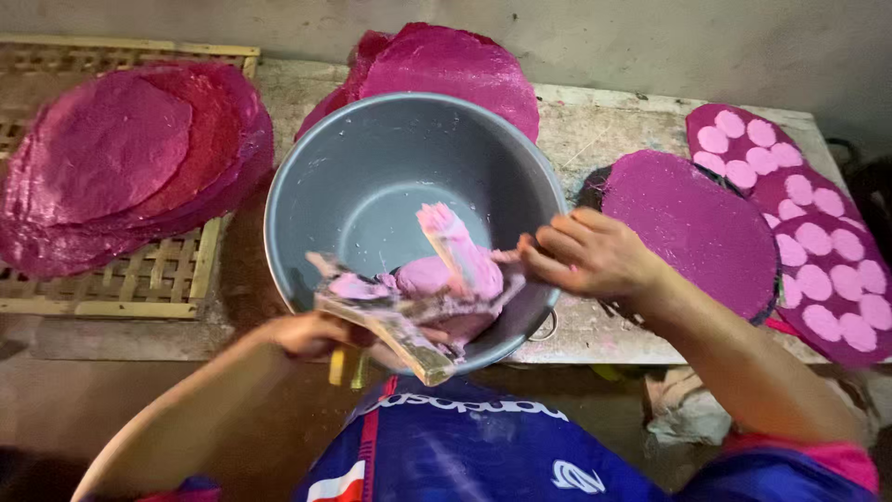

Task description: The person fills a hand-held wooden extruder with pink dough from a large basin and presses dough discs onto round purple trays, repeating the cycle of loading the extruder and depositing discs in rows. Finished trays of discs accumulate on the work table.

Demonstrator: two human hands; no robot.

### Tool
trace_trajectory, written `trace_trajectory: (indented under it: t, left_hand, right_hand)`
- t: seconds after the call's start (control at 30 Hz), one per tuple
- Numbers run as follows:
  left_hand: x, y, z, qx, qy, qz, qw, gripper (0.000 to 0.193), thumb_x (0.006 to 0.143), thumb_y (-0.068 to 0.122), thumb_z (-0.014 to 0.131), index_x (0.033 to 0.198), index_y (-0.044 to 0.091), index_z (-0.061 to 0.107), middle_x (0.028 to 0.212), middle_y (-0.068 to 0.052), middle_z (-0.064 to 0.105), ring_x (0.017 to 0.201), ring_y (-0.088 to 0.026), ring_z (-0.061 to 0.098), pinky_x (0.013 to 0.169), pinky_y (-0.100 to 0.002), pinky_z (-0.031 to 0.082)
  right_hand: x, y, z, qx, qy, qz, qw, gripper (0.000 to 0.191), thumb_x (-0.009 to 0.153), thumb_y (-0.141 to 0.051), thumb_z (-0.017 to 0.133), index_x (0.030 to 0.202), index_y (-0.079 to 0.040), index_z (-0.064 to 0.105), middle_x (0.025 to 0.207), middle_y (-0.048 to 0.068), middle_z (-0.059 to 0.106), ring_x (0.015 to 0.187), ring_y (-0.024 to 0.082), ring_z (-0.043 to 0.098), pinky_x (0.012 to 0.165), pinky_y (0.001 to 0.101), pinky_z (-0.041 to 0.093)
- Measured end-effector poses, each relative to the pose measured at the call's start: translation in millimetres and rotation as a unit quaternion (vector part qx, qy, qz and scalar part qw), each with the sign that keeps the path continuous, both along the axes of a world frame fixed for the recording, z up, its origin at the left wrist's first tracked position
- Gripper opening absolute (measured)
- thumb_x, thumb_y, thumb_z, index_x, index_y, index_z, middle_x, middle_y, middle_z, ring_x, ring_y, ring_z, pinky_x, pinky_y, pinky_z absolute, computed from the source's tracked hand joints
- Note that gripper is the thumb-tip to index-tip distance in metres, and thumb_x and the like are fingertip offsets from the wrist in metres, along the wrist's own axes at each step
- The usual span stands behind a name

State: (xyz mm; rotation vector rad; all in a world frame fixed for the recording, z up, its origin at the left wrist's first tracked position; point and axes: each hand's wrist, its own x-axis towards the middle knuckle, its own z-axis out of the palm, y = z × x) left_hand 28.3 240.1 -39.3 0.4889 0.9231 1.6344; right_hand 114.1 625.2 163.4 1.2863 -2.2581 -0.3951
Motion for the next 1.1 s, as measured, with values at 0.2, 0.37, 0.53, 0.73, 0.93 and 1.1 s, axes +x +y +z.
trace_trajectory:
  t: [0.2,0.37,0.53,0.73,0.93,1.1]
  left_hand:
    - [10.7,20.9,-27.3,-0.113,0.145,0.327,0.927,0.021,0.090,0.008,0.074,0.105,0.000,0.062,0.087,-0.008,0.065,0.074,-0.017,0.065,0.063,-0.034,0.051]
    - [-14.1,13.2,-5.6,-0.120,0.350,0.482,0.794,0.019,0.095,0.001,0.071,0.110,0.004,0.059,0.092,-0.002,0.059,0.079,-0.012,0.058,0.066,-0.029,0.047]
    - [-16.1,14.4,-10.8,-0.079,0.326,0.547,0.767,0.033,0.087,-0.003,0.072,0.114,0.005,0.056,0.096,0.002,0.059,0.078,-0.008,0.057,0.061,-0.025,0.048]
    - [-17.3,6.3,-14.0,-0.059,0.226,0.535,0.812,0.020,0.095,-0.005,0.068,0.112,0.004,0.061,0.090,-0.001,0.063,0.071,-0.008,0.059,0.058,-0.025,0.047]
    - [-15.3,7.6,-3.7,-0.063,0.202,0.542,0.813,0.041,0.089,-0.004,0.067,0.125,0.009,0.053,0.090,0.002,0.060,0.067,-0.004,0.057,0.054,-0.022,0.046]
    - [-17.5,5.9,7.3,-0.074,0.268,0.527,0.803,0.042,0.093,-0.003,0.068,0.132,0.004,0.051,0.098,0.001,0.061,0.076,-0.006,0.058,0.060,-0.023,0.048]
  right_hand:
    - [-37.9,-39.1,-44.2,-0.328,-0.040,-0.129,0.935,0.036,0.087,-0.012,0.071,0.122,-0.004,0.067,0.118,0.021,0.060,0.103,0.031,0.062,0.084,0.0431,0.055]
    - [-55.5,-113.8,-164.0,-0.078,-0.409,-0.268,0.869,0.018,0.088,-0.023,0.068,0.100,-0.012,0.076,0.094,0.014,0.075,0.086,0.033,0.073,0.068,0.0462,0.057]
    - [-79.5,-138.7,-192.9,0.164,-0.417,-0.290,0.846,0.022,0.085,-0.028,0.066,0.086,-0.009,0.076,0.085,0.014,0.075,0.078,0.031,0.075,0.061,0.0449,0.059]
    - [-112.1,-107.7,-121.4,0.088,-0.453,-0.321,0.827,0.032,0.094,-0.015,0.053,0.124,-0.008,0.060,0.100,0.019,0.072,0.089,0.038,0.072,0.070,0.0512,0.058]
    - [-109.3,-109.1,-109.4,0.115,-0.456,-0.285,0.835,0.038,0.090,-0.008,0.052,0.124,-0.019,0.065,0.108,0.012,0.071,0.093,0.037,0.071,0.073,0.0500,0.058]
    - [-84.8,-96.9,-122.7,0.180,-0.501,-0.306,0.789,0.045,0.088,-0.015,0.058,0.132,-0.021,0.064,0.103,0.017,0.073,0.096,0.036,0.073,0.082,0.0483,0.058]
